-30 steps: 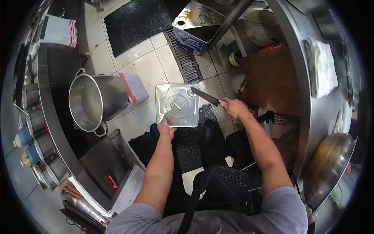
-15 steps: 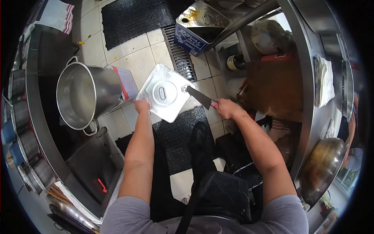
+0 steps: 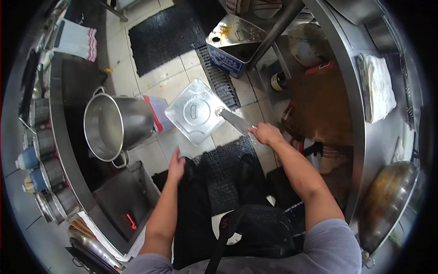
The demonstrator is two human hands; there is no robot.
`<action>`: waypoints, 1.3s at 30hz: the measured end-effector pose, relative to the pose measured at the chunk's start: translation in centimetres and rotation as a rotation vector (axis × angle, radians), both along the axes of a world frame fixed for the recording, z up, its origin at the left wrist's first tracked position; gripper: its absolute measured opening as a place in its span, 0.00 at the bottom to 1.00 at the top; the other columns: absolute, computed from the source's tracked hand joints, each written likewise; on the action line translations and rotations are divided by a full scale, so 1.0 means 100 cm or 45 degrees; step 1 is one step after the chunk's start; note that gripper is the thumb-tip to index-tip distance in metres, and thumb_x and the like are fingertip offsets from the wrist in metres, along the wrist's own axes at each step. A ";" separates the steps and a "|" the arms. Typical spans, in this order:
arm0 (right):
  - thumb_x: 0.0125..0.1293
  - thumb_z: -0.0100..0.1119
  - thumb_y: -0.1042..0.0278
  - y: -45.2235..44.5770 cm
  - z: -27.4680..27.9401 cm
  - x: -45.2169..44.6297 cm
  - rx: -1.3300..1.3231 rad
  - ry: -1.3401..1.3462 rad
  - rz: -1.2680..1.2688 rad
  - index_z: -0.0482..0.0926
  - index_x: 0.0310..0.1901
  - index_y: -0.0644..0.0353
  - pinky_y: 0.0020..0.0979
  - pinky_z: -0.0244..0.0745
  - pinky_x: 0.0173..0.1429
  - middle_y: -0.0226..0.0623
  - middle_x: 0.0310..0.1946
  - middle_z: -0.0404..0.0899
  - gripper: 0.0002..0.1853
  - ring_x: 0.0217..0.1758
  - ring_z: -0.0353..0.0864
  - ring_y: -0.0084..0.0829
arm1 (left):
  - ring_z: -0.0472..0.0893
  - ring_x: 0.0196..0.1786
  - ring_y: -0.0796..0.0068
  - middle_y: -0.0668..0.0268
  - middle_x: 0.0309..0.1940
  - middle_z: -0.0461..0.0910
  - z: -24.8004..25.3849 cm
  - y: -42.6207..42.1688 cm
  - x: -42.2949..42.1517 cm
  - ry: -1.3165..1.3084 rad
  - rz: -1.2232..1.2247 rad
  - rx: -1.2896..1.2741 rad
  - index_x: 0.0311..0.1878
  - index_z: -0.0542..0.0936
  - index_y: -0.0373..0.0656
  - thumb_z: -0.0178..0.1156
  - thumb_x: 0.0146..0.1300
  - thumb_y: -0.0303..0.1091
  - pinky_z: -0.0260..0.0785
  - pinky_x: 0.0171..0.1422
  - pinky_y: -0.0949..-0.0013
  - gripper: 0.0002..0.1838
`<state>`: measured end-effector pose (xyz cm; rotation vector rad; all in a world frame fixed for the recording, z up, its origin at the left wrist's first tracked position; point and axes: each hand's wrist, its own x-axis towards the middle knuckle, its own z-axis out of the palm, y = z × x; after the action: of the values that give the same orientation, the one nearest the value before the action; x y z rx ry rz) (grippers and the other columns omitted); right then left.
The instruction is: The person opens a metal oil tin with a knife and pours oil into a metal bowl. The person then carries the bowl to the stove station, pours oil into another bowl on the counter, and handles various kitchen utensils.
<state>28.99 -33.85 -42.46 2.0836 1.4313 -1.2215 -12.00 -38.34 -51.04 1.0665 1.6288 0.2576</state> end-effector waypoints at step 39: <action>0.64 0.48 0.31 -0.053 -0.144 0.026 0.356 0.239 -0.253 0.85 0.39 0.63 0.47 0.75 0.54 0.50 0.40 0.84 0.36 0.47 0.83 0.50 | 0.50 0.78 0.50 0.59 0.76 0.52 0.021 0.130 0.257 1.010 -1.117 1.170 0.74 0.57 0.39 0.53 0.68 0.51 0.41 0.74 0.32 0.38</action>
<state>31.60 -39.16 -56.83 2.4004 1.5862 -1.3938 13.67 -25.39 -48.90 2.7333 1.4953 -0.0511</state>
